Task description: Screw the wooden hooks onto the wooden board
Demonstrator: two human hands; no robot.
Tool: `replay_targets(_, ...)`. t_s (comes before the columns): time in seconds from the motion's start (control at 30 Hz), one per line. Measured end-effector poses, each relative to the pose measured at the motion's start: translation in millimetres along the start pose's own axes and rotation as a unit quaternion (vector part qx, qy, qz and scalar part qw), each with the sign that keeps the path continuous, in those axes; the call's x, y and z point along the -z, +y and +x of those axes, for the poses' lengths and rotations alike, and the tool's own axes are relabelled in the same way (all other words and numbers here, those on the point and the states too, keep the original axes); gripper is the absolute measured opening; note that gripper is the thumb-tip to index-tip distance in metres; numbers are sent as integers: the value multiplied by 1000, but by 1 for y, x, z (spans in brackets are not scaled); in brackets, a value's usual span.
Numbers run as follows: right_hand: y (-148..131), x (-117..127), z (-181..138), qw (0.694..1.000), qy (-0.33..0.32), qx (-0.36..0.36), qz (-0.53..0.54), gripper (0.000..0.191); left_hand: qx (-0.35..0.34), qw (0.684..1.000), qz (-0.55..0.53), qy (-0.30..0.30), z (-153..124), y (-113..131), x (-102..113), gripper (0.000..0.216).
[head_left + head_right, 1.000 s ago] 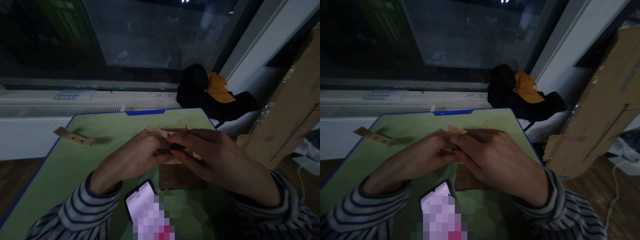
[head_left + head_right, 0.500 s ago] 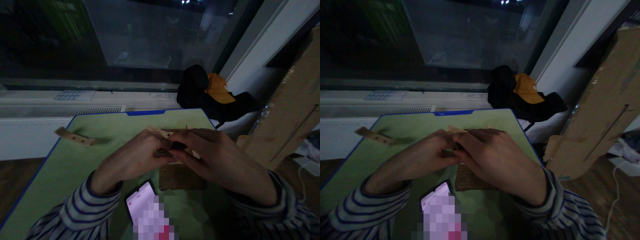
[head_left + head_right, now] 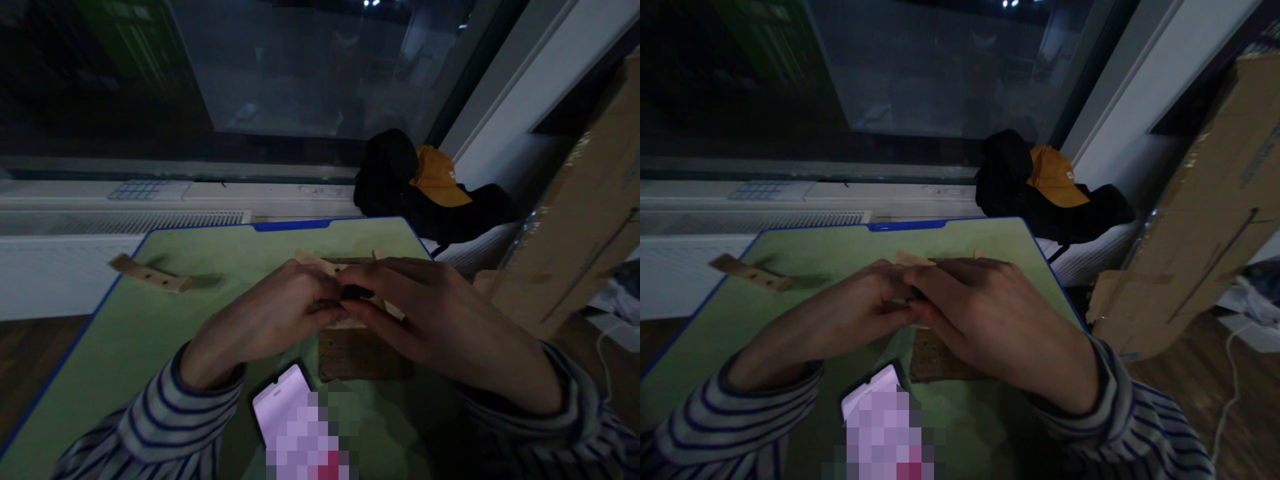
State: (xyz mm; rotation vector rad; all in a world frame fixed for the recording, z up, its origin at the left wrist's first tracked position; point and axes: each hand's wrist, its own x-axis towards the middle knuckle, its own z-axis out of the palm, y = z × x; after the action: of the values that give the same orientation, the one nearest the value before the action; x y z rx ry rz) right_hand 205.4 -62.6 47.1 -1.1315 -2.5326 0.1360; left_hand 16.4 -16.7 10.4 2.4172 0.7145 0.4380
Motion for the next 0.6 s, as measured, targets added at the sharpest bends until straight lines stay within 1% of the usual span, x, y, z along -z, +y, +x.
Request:
replay_targets(0.17,0,-1,0,1000,11,2,-3,23,9,1000,5,-4,0,2,0,16)
replay_targets(0.33,-1,0,0,1000,11,-1,-7,23,-8,1000,0,19,1,2,1,9)
replay_targets(0.4,-1,0,-1,1000,12,3,-9,26,-4,1000,1,25,1,0,0,10)
replay_targets(0.5,-1,1,-1,1000,15,8,1,36,9,1000,-4,25,0,-1,-2,18)
replay_targets(0.6,-2,2,-1,1000,6,9,15,35,14,1000,-4,15,-1,-2,-2,19)
